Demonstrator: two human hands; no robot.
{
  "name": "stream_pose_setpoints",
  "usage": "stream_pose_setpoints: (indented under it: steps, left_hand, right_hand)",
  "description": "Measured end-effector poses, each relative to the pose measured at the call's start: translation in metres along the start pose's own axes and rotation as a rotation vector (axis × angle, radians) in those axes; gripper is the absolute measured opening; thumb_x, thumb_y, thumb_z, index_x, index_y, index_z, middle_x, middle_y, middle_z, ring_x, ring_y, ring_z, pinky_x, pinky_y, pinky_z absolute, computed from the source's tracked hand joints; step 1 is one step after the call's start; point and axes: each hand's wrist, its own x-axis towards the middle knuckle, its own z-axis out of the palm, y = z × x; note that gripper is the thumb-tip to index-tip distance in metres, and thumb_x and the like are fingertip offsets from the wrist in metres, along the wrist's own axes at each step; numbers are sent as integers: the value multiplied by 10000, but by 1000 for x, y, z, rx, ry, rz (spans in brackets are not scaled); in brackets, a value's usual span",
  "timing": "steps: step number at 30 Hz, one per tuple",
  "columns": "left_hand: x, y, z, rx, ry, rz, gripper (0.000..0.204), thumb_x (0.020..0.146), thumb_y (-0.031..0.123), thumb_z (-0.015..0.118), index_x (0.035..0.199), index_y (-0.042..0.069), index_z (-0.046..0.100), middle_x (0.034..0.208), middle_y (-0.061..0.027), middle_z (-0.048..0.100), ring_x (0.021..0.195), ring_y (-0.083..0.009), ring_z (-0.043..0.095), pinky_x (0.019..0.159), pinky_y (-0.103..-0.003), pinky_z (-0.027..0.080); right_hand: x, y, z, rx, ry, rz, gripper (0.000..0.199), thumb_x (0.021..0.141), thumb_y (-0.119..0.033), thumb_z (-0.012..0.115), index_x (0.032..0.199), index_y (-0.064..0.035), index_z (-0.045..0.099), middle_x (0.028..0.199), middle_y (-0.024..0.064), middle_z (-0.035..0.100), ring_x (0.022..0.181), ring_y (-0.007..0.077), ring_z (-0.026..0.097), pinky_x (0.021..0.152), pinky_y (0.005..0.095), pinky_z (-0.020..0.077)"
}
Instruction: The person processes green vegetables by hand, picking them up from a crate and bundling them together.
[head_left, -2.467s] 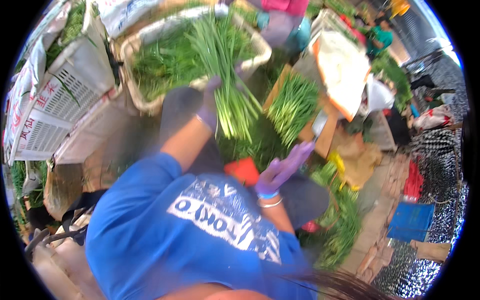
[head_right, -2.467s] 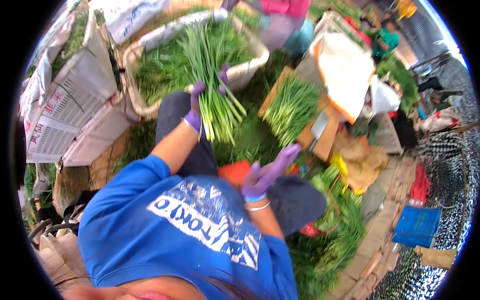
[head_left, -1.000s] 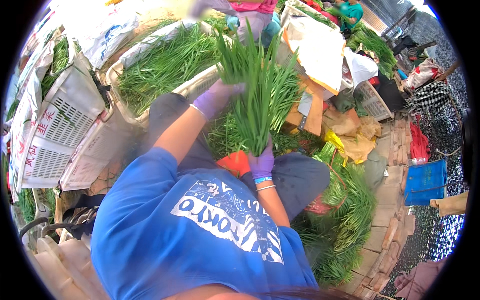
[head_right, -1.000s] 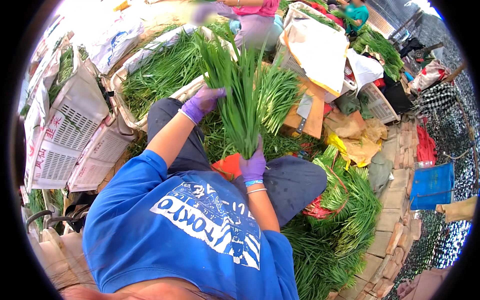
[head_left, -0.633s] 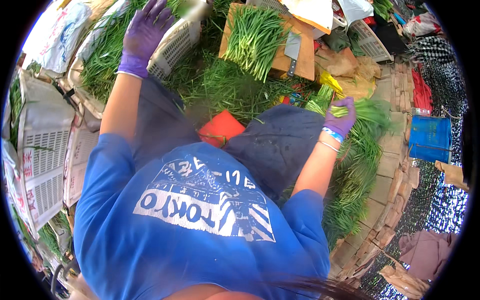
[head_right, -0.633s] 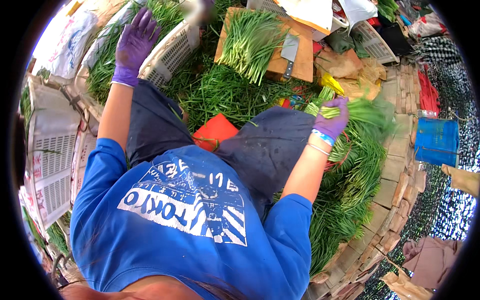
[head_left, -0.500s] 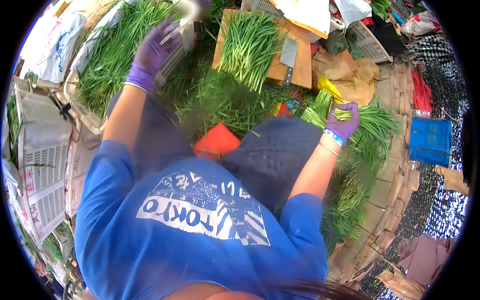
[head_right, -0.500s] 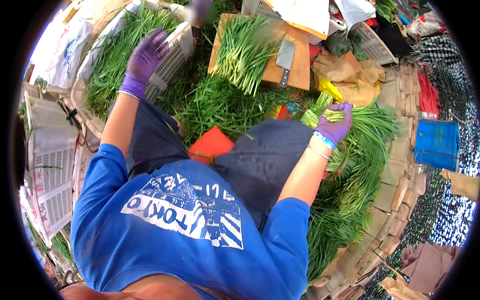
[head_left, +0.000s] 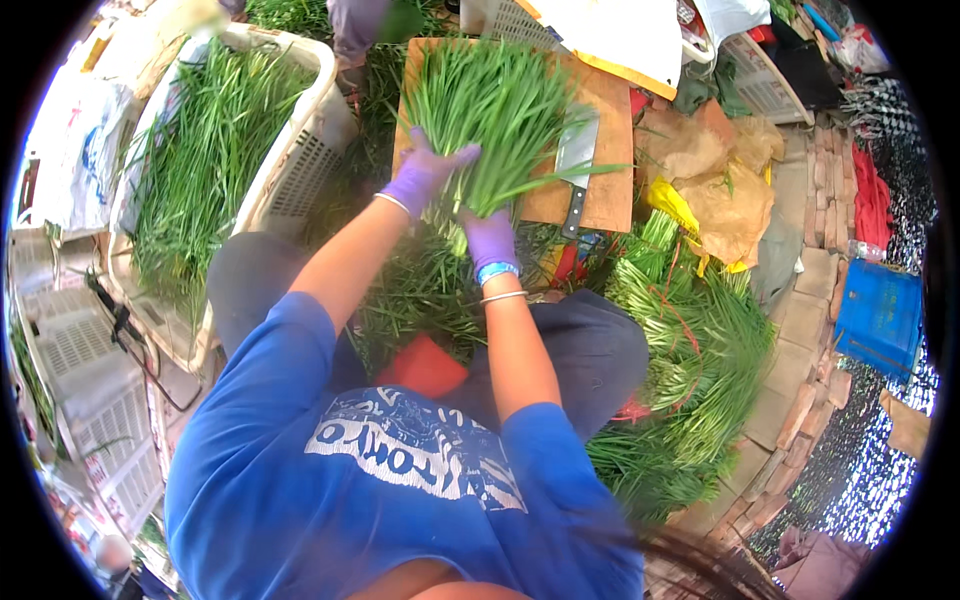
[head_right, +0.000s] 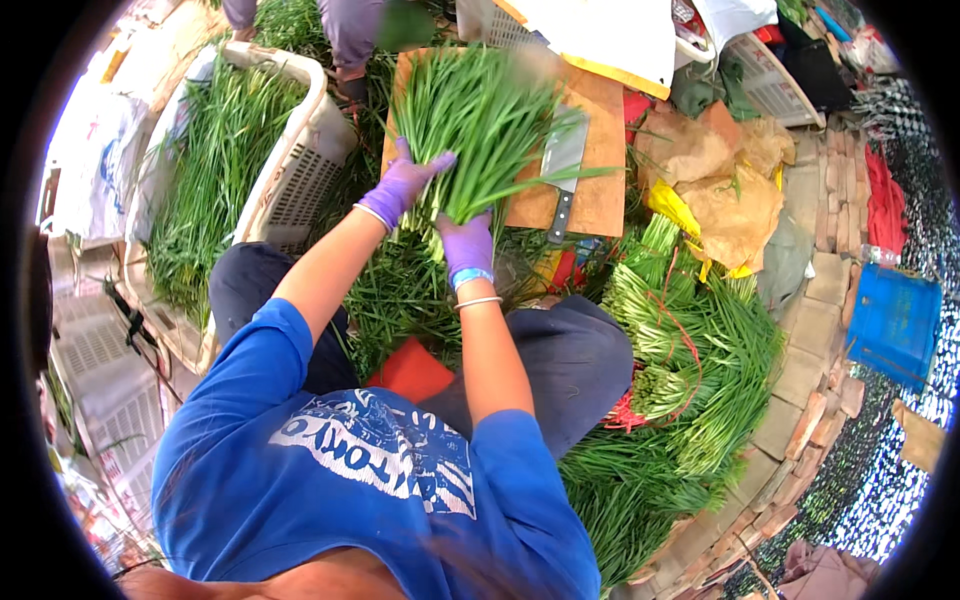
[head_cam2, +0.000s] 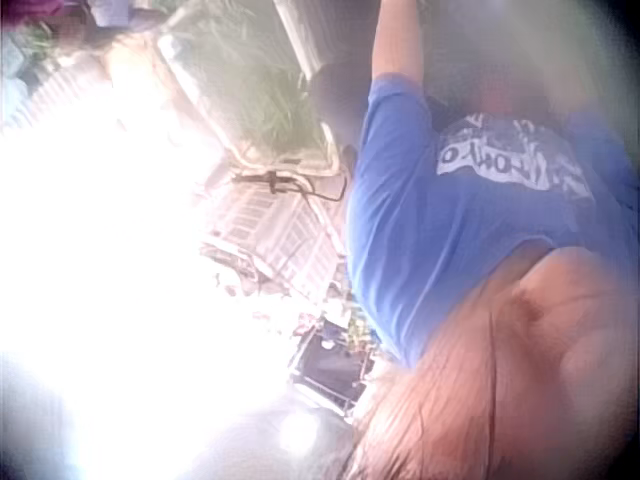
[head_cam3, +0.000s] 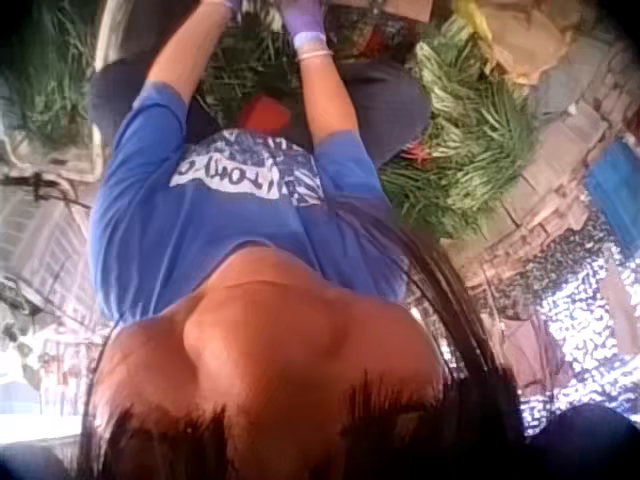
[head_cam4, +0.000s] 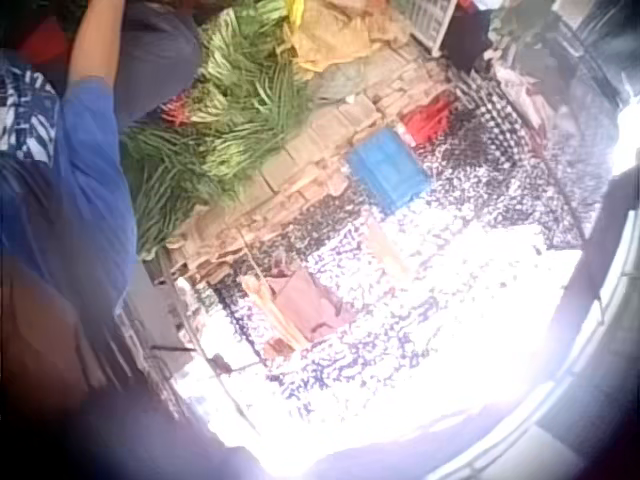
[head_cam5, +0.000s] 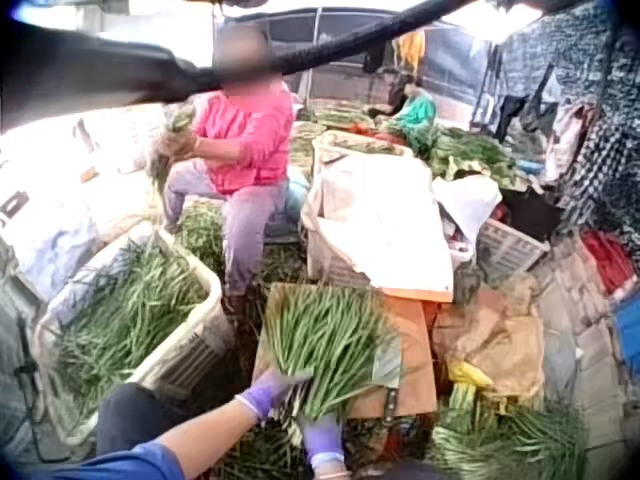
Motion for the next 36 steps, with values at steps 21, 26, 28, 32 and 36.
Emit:
stream_pose_setpoints:
  steps: [21, 26, 28, 32, 36]
  left_hand:
    - [-203, -64, -26, -704, -580, -171, 745, 845, 149, 762, 1474, 81, 367, 1308, -106, 596, 1174, -219, 595, 1036, -370, 459]
    - [-264, -68, -35, -738, -613, -348, 431, 885, 243, 743, 1253, 62, 613, 1144, -63, 682, 1053, -186, 639, 961, -369, 502]
    - [-283, -68, -41, -751, -625, -317, 420, 886, 243, 743, 1244, 60, 622, 1138, -58, 684, 1047, -177, 638, 962, -361, 498]
    - [-327, -75, -58, -699, -605, -206, 460, 901, 235, 723, 1290, 38, 574, 1174, -92, 660, 1052, -209, 641, 942, -382, 512]
    - [-362, -84, -64, -710, -551, 105, 627, 871, 168, 762, 1405, 58, 454, 1270, -102, 617, 1137, -216, 608, 985, -383, 495]
  right_hand:
    - [-121, 52, -30, 949, -599, 474, 470, 883, -338, 761, 1175, 18, 672, 1133, 134, 708, 1009, 205, 681, 888, 335, 542]
    - [-171, 58, -33, 1009, -613, 599, 427, 909, -309, 732, 1204, -11, 650, 1096, 108, 714, 930, 209, 699, 840, 344, 562]
    - [-191, 52, -35, 1042, -557, 520, 416, 904, -264, 742, 1221, -17, 633, 1113, 89, 703, 937, 199, 690, 847, 337, 556]
    - [-245, 37, -43, 1091, -433, 197, 422, 878, -151, 766, 1248, -31, 603, 1154, 55, 675, 984, 166, 654, 896, 314, 528]
    - [-289, 21, -51, 1090, -361, 0, 443, 837, -35, 781, 1240, -27, 597, 1148, 56, 676, 1001, 155, 651, 908, 308, 530]
